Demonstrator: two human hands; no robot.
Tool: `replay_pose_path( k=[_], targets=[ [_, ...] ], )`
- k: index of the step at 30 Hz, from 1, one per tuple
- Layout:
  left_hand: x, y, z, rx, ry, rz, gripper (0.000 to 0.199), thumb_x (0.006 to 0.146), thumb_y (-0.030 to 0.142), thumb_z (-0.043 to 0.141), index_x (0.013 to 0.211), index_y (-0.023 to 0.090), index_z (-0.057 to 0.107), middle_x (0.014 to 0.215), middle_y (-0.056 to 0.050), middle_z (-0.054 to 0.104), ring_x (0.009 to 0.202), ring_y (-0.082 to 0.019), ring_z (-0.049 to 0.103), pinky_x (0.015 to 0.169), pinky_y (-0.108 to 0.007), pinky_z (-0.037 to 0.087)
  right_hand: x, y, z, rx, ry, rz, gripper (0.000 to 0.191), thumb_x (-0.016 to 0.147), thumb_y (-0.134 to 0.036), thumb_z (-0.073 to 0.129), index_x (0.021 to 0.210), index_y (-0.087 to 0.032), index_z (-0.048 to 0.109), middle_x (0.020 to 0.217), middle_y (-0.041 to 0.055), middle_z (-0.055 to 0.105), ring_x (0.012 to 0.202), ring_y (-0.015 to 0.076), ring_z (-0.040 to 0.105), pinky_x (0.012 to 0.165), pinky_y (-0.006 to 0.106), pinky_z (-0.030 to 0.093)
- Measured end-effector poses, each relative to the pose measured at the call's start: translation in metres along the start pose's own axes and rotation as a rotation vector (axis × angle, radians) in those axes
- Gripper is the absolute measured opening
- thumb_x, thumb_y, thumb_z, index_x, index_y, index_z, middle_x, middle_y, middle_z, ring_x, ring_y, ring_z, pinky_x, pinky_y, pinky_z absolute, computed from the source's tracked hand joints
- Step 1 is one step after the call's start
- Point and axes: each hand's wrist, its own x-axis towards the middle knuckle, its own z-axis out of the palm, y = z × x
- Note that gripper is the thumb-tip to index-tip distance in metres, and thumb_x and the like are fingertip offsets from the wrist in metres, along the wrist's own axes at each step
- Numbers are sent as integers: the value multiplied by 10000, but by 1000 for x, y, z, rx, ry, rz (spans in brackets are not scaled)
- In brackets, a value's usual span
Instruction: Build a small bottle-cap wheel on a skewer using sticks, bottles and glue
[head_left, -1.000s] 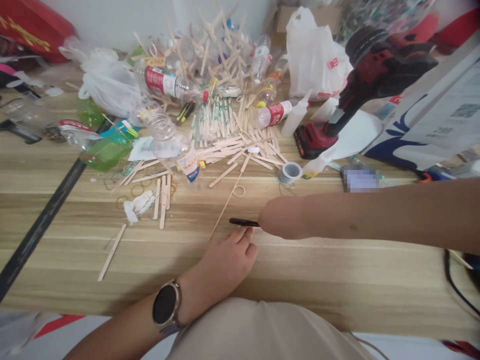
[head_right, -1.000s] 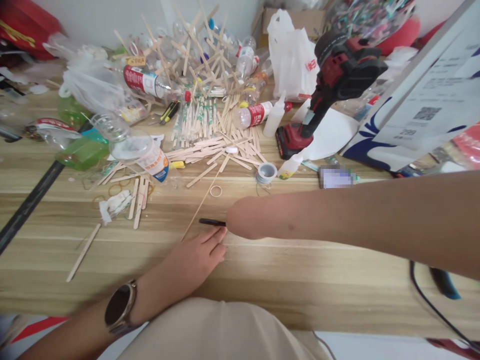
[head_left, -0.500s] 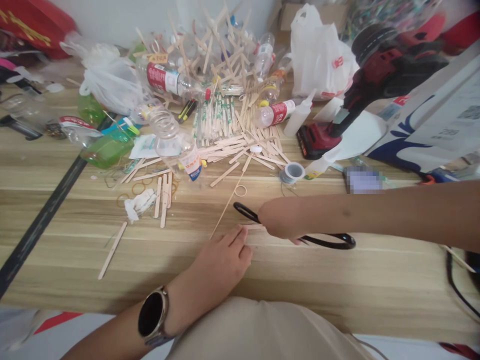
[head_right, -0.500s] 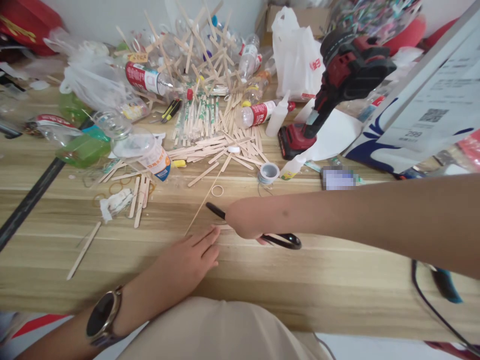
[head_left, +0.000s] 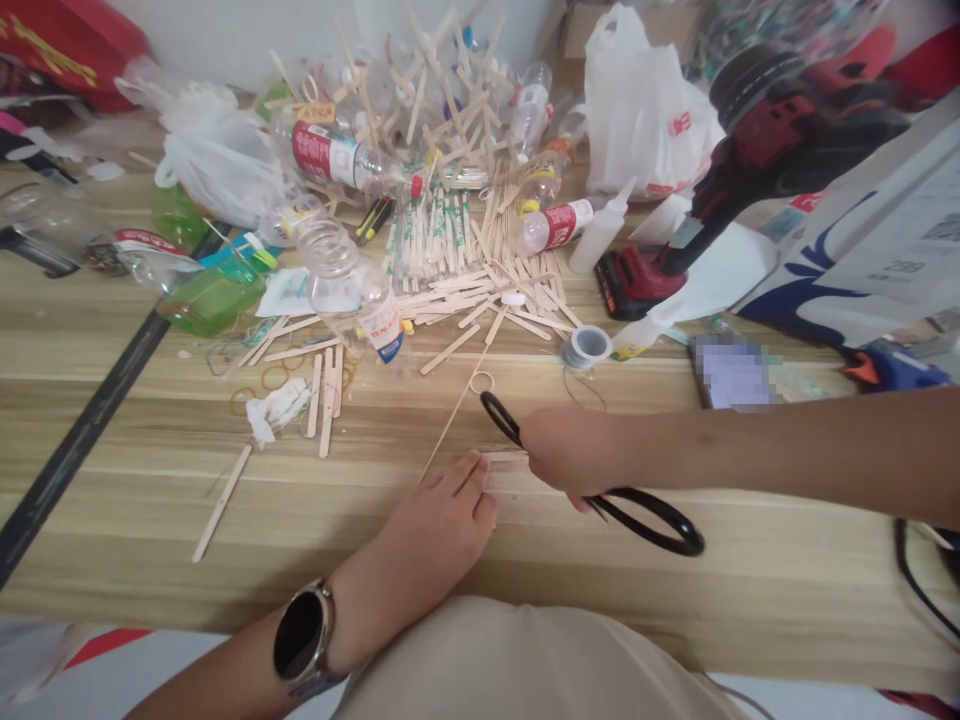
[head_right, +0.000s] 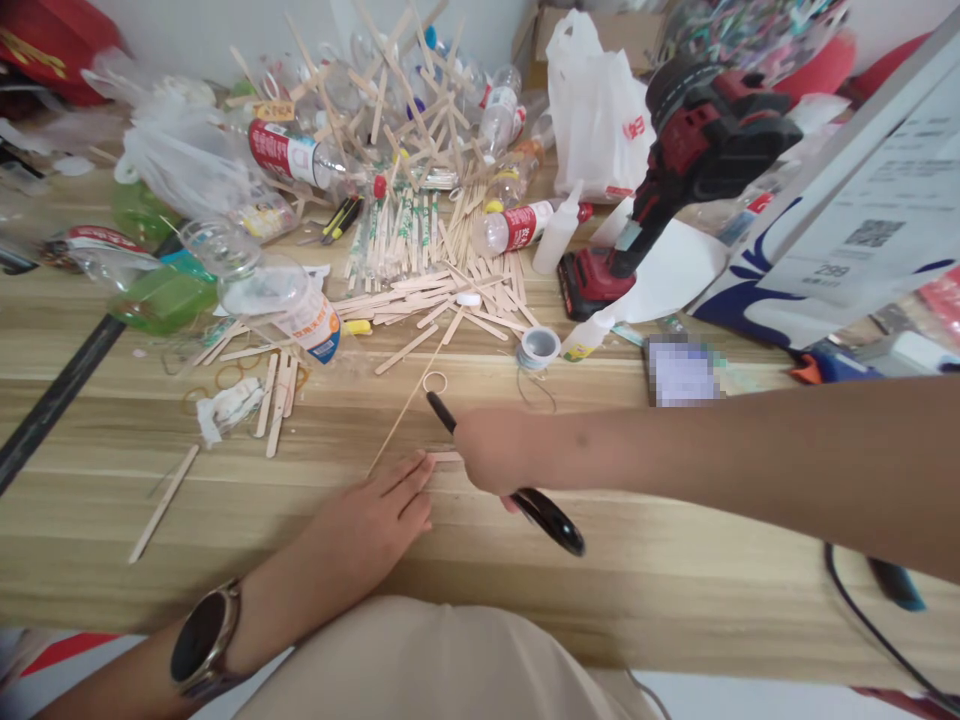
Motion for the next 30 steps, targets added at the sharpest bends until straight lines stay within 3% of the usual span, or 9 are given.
replay_pose_path(
  k=[5,8,12,16,19,21,26,30],
  targets=[
    [0,0,-1,-8,-5,0,170,908,167,558,1010,96,674,1270,-175,653,1167,-269,631,892,-336,540,-7,4,4,-225,42,-14,265,625,96,565,605,-144,675,803,123,750,797,255,669,726,341,454],
    [-1,0,-2,-8,-9,10,155,899,163,571,997,100,673,1287,-175,641,1179,-270,623,889,-334,545,-5,10,2,-201,17,-3,228,695,27,557,555,-134,638,698,103,733,661,203,658,659,294,448],
    [0,-1,-1,-6,0,15,183,890,159,584,1038,91,668,1270,-170,653,1187,-275,618,862,-329,556,0,10,8,-132,-47,83,388,811,-67,469,445,-148,569,447,38,618,416,147,578,522,256,439],
    [0,-1,0,-3,-38,16,209,919,165,544,1080,93,656,1307,-177,627,1229,-275,587,880,-330,544,-2,1,12,-208,35,59,273,684,36,581,486,-151,588,571,69,685,592,206,650,599,288,459],
    [-1,-1,-3,-12,-84,12,211,939,157,501,1078,101,650,1345,-180,597,1261,-267,561,914,-336,529,-3,-2,7,-266,73,18,312,594,133,570,478,-156,564,677,100,724,722,254,677,658,323,470],
    [0,-1,-4,-17,-99,12,198,936,154,506,1058,102,652,1350,-181,592,1262,-266,561,928,-340,525,-2,-1,3,-264,40,18,328,587,125,581,426,-156,536,592,88,697,659,246,675,621,317,481],
    [1,0,-4,-20,-68,23,196,912,159,551,1062,89,654,1316,-190,615,1243,-282,576,910,-344,536,-3,4,9,-183,-14,52,398,826,-6,439,502,-135,630,498,39,662,410,124,583,445,223,449],
    [2,0,-7,-35,-91,30,184,912,157,550,1043,77,652,1315,-208,611,1242,-293,575,910,-349,533,-7,6,14,-292,91,-1,234,690,67,578,631,-121,705,656,80,731,545,169,636,509,254,452]
  ],
)
